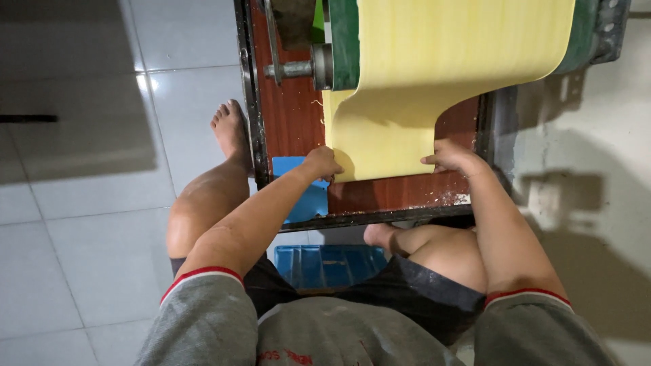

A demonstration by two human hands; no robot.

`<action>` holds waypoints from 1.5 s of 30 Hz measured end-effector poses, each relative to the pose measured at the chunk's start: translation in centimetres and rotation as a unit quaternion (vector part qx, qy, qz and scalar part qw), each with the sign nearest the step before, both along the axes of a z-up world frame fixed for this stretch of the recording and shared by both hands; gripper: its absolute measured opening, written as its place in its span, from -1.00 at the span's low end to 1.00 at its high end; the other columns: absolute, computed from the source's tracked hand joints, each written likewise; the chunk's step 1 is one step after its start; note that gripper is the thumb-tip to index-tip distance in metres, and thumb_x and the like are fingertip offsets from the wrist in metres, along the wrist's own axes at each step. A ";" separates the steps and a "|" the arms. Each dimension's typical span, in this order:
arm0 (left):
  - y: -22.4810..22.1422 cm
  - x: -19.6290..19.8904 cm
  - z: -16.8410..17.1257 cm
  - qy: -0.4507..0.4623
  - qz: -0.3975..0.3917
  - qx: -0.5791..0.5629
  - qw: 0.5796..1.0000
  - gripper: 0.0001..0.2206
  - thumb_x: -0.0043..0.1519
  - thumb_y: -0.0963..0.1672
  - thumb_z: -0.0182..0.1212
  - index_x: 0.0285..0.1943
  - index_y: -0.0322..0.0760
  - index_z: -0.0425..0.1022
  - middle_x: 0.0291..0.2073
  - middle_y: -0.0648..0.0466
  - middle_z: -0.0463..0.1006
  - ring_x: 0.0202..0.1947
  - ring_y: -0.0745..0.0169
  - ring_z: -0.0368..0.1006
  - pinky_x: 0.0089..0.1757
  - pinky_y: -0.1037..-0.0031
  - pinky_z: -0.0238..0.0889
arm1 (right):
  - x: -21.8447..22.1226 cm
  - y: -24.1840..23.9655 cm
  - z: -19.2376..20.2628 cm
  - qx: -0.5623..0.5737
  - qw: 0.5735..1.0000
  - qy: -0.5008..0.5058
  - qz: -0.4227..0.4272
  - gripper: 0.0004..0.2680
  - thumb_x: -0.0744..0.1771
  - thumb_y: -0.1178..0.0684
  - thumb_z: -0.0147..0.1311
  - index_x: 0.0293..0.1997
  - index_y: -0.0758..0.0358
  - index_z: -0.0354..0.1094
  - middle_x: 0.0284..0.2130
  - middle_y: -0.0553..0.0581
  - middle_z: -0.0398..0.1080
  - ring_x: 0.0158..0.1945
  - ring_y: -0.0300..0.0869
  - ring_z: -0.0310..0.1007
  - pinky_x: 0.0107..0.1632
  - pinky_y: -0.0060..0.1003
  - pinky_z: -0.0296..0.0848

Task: The person scrapes a wooden board with a blue plastic scraper, then guides a continuous sheet of yellow dough through a green roller machine. The person folds the emerging dough sheet into a stack and places it on a nearby table. The person repeats the scraping and folding process.

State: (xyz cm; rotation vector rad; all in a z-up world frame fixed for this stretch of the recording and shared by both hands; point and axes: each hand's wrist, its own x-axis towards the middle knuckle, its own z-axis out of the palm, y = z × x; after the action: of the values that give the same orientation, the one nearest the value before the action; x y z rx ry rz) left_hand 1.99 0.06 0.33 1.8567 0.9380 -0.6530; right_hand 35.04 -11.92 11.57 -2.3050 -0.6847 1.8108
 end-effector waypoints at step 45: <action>7.9 1.8 21.6 -0.447 0.199 0.105 0.866 -0.72 0.23 -0.08 0.37 0.04 -0.31 0.62 0.00 0.03 0.67 0.07 0.14 0.59 0.06 0.33 0.50 | 0.4 2.8 13.7 0.539 0.829 -0.082 -0.126 -0.91 0.39 0.24 0.26 -0.07 0.20 0.45 -0.08 0.15 0.52 0.00 -0.21 0.57 0.23 -0.33 0.63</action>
State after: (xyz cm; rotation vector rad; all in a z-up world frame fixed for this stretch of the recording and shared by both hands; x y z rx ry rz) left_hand 3.82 7.98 21.89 1.7673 0.7157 0.5690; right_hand 35.43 -9.14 25.22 -1.6164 -1.0075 0.7282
